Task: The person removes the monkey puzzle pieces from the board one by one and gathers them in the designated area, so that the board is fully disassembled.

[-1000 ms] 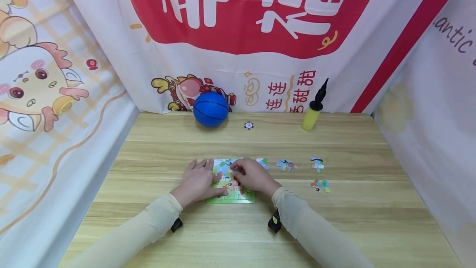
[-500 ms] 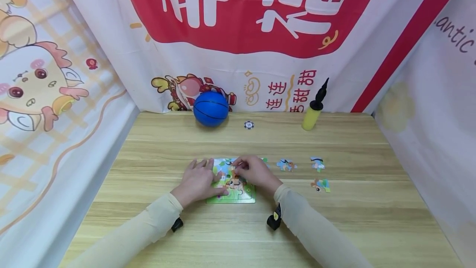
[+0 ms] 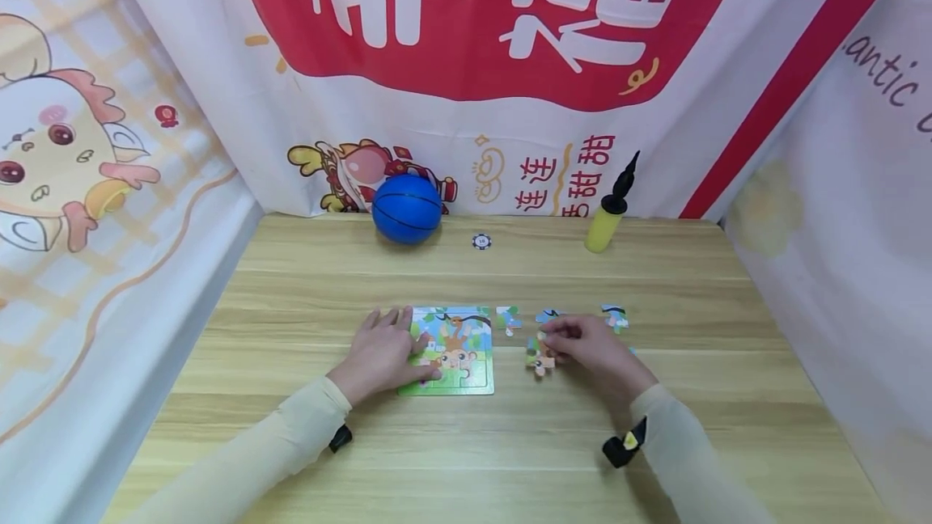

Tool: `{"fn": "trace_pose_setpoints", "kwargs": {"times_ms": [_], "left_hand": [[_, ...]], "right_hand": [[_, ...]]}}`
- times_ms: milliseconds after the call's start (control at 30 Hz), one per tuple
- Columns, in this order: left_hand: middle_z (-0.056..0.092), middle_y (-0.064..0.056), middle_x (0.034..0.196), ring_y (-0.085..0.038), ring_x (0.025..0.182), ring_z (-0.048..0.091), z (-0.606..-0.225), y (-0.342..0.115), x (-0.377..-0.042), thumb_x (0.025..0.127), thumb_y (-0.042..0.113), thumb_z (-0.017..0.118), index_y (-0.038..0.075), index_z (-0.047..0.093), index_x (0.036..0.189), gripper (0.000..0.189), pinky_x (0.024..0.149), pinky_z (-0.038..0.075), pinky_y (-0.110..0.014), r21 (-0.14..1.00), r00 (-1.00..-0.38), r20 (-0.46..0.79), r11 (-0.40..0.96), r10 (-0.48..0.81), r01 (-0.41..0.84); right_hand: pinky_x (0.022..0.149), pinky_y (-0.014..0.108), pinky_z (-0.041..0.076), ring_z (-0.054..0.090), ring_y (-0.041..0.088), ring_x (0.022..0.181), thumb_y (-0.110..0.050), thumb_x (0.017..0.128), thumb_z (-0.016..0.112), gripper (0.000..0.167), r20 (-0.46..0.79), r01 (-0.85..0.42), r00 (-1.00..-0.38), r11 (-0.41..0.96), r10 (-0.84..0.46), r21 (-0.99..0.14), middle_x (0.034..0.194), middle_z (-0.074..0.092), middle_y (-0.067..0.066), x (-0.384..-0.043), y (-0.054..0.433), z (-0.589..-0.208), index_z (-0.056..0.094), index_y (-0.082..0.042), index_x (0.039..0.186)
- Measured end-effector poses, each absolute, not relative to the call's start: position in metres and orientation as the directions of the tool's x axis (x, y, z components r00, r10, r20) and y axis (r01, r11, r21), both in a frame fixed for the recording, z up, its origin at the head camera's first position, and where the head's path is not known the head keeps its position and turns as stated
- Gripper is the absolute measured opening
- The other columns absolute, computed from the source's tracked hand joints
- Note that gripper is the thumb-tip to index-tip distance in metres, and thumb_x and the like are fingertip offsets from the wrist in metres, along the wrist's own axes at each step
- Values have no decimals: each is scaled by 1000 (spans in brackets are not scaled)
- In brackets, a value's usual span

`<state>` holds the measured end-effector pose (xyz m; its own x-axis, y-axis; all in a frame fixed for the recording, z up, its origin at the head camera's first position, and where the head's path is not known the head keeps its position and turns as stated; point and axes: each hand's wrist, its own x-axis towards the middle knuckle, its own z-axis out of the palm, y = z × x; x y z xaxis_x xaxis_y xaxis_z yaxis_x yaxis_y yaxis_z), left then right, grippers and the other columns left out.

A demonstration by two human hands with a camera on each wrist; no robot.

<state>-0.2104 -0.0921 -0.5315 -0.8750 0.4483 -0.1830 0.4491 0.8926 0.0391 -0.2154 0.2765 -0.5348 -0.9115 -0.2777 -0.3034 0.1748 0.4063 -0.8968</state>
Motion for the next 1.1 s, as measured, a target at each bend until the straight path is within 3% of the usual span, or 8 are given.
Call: {"fn": "trace_pose_setpoints", "kwargs": {"times_ms": [167,433,1100], "left_hand": [[37,-25,156,-44,143,32,-533,-92,-211,83,81,56,26,65,140,80,114,20,-65,39,-874,-172,890,454,455],[34,-24,158,-44,145,30,-534,-90,-212,83,83,54,28,63,142,81,115,18,-65,38,-874,-186,892,449,450],[33,-25,158,-44,145,28,-531,-93,-210,84,82,54,28,62,142,80,116,16,-65,45,-873,-211,897,439,440]], "right_hand": [[73,32,59,67,23,90,-6,100,65,24,-276,121,-929,503,-246,-856,103,71,11,-206,299,-538,68,3,122],[73,33,59,67,23,89,-5,100,64,28,-275,128,-932,497,-235,-858,103,72,13,-202,307,-531,66,7,125],[67,32,57,63,23,81,-16,100,67,28,-257,95,-939,545,-230,-833,97,70,13,-204,305,-528,69,0,123]]}}
